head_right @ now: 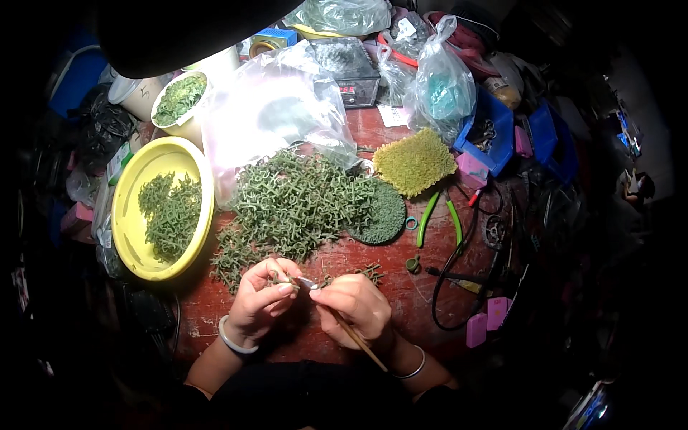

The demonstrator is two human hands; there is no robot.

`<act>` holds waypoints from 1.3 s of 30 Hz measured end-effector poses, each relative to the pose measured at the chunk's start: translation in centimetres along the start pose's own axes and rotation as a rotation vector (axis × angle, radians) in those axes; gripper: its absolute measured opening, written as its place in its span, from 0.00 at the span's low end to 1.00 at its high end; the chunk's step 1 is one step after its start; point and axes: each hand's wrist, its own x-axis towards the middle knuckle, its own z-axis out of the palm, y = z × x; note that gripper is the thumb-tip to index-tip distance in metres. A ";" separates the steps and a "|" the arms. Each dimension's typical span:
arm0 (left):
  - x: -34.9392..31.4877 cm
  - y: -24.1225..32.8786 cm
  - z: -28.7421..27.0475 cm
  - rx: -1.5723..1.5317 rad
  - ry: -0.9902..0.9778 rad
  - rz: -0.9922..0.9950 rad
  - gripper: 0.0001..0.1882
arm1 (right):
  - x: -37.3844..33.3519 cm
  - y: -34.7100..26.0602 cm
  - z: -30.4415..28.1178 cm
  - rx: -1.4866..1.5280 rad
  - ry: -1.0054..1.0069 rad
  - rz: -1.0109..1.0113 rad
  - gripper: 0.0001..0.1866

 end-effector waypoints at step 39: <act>0.2 -0.4 0.2 0.117 -0.036 -0.063 0.10 | -1.1 0.0 -0.6 0.387 0.126 0.490 0.10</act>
